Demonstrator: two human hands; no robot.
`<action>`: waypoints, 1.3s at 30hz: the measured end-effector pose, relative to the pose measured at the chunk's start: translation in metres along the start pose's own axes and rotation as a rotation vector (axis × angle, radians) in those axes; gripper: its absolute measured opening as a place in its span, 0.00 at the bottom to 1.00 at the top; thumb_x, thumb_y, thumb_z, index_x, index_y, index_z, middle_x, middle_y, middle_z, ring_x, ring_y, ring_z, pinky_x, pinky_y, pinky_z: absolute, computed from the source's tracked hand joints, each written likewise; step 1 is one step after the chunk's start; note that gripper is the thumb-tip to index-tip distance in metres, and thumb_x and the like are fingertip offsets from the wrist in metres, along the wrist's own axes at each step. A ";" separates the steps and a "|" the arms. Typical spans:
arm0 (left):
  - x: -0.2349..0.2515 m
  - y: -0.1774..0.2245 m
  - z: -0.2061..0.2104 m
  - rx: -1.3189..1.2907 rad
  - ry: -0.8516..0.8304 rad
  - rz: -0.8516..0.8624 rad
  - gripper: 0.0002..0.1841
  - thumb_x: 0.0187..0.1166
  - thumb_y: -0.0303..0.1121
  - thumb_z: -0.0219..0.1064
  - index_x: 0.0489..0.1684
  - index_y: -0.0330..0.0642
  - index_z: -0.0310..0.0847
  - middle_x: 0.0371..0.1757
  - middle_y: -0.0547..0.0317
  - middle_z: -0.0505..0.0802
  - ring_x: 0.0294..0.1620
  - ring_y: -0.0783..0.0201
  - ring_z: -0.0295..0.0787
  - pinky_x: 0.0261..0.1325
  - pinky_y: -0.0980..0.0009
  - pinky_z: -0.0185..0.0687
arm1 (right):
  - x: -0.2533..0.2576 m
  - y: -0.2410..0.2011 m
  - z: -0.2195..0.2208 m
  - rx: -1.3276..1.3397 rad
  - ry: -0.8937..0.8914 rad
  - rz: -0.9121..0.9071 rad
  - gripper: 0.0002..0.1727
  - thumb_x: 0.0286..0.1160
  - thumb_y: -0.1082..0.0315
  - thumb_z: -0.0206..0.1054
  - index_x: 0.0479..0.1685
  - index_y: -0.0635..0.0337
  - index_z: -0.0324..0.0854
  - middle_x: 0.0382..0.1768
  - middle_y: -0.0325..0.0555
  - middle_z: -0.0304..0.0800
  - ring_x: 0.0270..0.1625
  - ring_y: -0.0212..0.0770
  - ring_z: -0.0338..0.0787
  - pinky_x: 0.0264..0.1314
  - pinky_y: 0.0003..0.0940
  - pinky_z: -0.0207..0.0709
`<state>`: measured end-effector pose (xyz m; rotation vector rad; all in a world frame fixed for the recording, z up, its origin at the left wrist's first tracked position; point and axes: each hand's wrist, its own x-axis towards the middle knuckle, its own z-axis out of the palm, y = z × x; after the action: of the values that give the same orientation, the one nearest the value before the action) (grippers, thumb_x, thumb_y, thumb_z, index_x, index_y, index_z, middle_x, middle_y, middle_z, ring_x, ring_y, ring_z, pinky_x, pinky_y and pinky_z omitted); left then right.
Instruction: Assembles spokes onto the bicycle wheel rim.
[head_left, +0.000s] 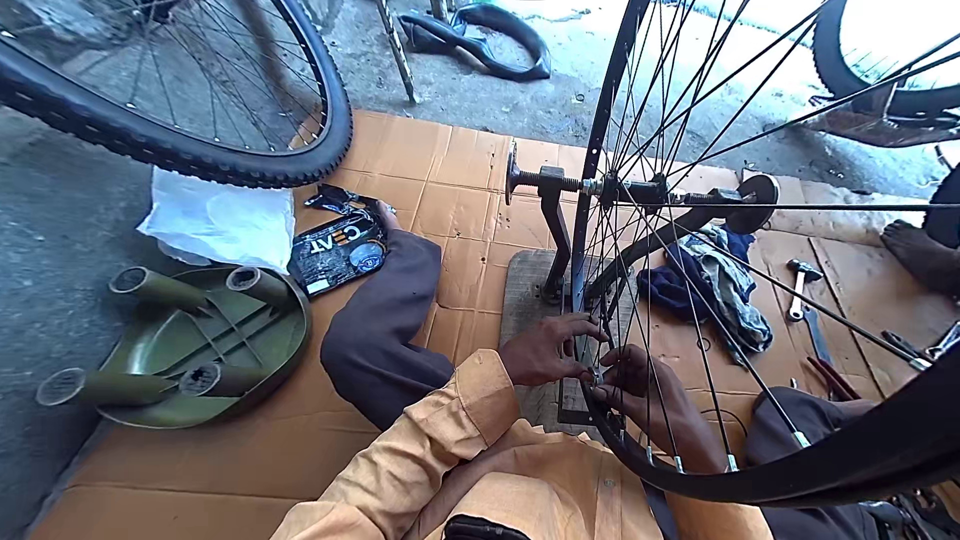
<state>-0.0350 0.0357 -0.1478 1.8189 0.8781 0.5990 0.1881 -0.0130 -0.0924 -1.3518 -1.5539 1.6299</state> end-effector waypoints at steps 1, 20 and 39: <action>0.000 0.000 -0.002 -0.022 -0.015 -0.001 0.27 0.67 0.39 0.83 0.69 0.51 0.85 0.78 0.56 0.81 0.42 0.67 0.85 0.39 0.70 0.80 | -0.001 0.000 0.001 -0.003 0.014 -0.014 0.17 0.65 0.75 0.76 0.52 0.62 0.79 0.32 0.42 0.89 0.33 0.32 0.89 0.40 0.25 0.85; -0.006 0.022 0.013 -0.245 0.228 -0.024 0.08 0.83 0.34 0.69 0.49 0.41 0.90 0.39 0.62 0.94 0.35 0.70 0.89 0.40 0.73 0.87 | -0.008 0.051 -0.001 0.093 0.256 -0.141 0.10 0.73 0.71 0.73 0.51 0.56 0.90 0.40 0.49 0.93 0.37 0.43 0.91 0.41 0.38 0.89; -0.012 0.016 0.019 -0.244 0.234 -0.001 0.08 0.81 0.34 0.71 0.50 0.42 0.92 0.40 0.63 0.94 0.33 0.71 0.87 0.37 0.73 0.84 | -0.008 0.007 0.023 -0.056 0.254 -0.045 0.09 0.70 0.80 0.71 0.45 0.60 0.88 0.31 0.44 0.91 0.29 0.35 0.87 0.34 0.29 0.82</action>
<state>-0.0240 0.0122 -0.1409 1.5490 0.9167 0.8916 0.1728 -0.0312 -0.1004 -1.4782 -1.4765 1.3375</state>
